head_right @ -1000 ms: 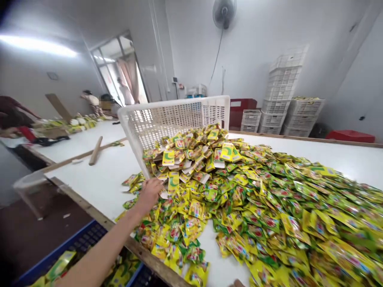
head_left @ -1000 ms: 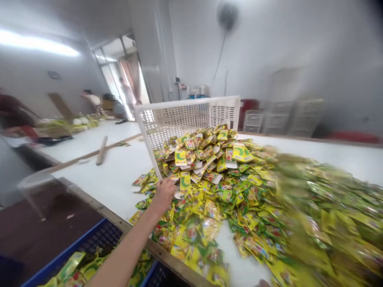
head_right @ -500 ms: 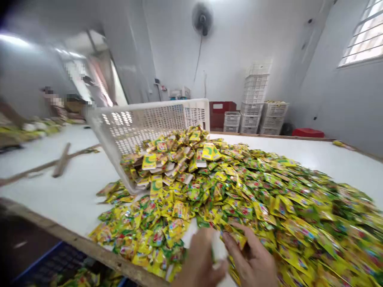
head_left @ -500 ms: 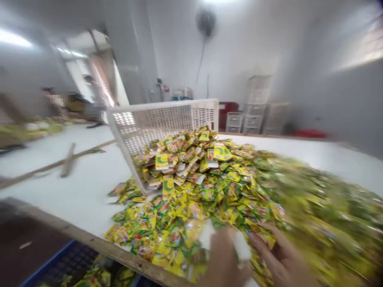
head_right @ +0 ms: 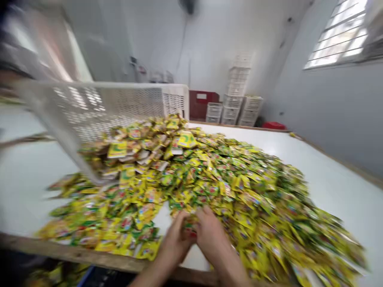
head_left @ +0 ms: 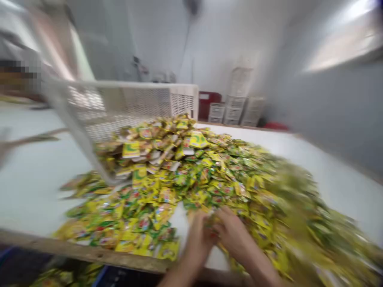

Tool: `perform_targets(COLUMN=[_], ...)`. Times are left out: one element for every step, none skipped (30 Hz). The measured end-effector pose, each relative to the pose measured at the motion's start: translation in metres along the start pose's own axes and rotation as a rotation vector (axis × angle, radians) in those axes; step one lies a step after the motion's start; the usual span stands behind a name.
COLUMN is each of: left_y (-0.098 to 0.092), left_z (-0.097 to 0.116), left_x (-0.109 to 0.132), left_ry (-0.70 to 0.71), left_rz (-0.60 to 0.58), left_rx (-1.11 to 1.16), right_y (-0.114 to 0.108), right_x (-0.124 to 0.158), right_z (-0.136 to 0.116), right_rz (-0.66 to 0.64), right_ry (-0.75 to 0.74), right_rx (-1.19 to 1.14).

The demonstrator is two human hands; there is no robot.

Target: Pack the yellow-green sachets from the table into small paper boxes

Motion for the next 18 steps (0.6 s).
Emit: perform_targets(left_y=[-0.004, -0.008, -0.013, -0.017, -0.022, -0.026, -0.029, -0.032, -0.034, -0.035, -0.035, -0.035, -0.035, -0.036, -0.038, -0.040, -0.043, -0.046], left_z=[0.000, -0.001, -0.001, 0.000, 0.001, 0.002, 0.003, 0.004, 0.004, 0.004, 0.002, 0.000, -0.002, -0.004, -0.005, -0.006, -0.007, -0.006], left_x=[-0.002, -0.003, -0.003, -0.002, 0.000, 0.003, 0.007, 0.010, 0.012, 0.014, 0.016, 0.017, 0.018, 0.019, 0.019, 0.020, 0.021, 0.022], left_ry=[-0.031, -0.068, -0.108, -0.157, -0.205, -0.245, -0.272, -0.283, -0.281, -0.276, -0.274, -0.272, -0.271, -0.268, -0.268, -0.272, -0.282, -0.295], left_rz=[-0.022, -0.068, -0.110, -0.145, -0.170, -0.176, -0.167, -0.152, -0.132, -0.118, -0.115, -0.123, -0.136, -0.140, -0.133, -0.114, -0.087, -0.065], left_rx=[0.026, 0.080, 0.147, 0.208, 0.263, 0.303, 0.324, 0.334, 0.338, 0.342, 0.348, 0.353, 0.355, 0.350, 0.336, 0.321, 0.311, 0.308], right_y=[-0.002, -0.003, -0.003, -0.003, -0.002, -0.001, 0.000, 0.001, 0.003, 0.004, 0.005, 0.006, 0.007, 0.007, 0.006, 0.008, 0.011, 0.018], right_x=[-0.001, -0.003, -0.005, -0.007, -0.009, -0.010, -0.010, -0.009, -0.007, -0.004, 0.000, 0.003, 0.007, 0.010, 0.012, 0.015, 0.018, 0.021], right_z=[-0.003, -0.005, -0.007, -0.009, -0.011, -0.014, -0.018, -0.021, -0.023, -0.024, -0.025, -0.025, -0.023, -0.021, -0.016, -0.009, -0.001, 0.005], right_rz=[-0.053, -0.086, -0.101, -0.105, -0.091, -0.070, -0.049, -0.034, -0.028, -0.036, -0.059, -0.083, -0.091, -0.077, -0.039, 0.009, 0.054, 0.069], right_ry=[-0.046, -0.038, -0.025, -0.016, -0.014, -0.033, -0.073, -0.122, -0.166, -0.203, -0.232, -0.248, -0.245, -0.211, -0.134, -0.021, 0.110, 0.235], right_rx=[-0.038, -0.064, -0.085, -0.095, -0.089, -0.071, -0.048, -0.027, -0.010, -0.004, -0.010, -0.029, -0.068, -0.130, -0.220, -0.339, -0.484, -0.643])
Point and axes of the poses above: each hand's wrist, its own x-axis away from the middle knuckle, its own y-axis out of the palm, z = x × y, the point moved 5 cm from there along -x, towards the middle knuckle, and after that the axes turned 12 degrees about x, right-handed, at the moved point
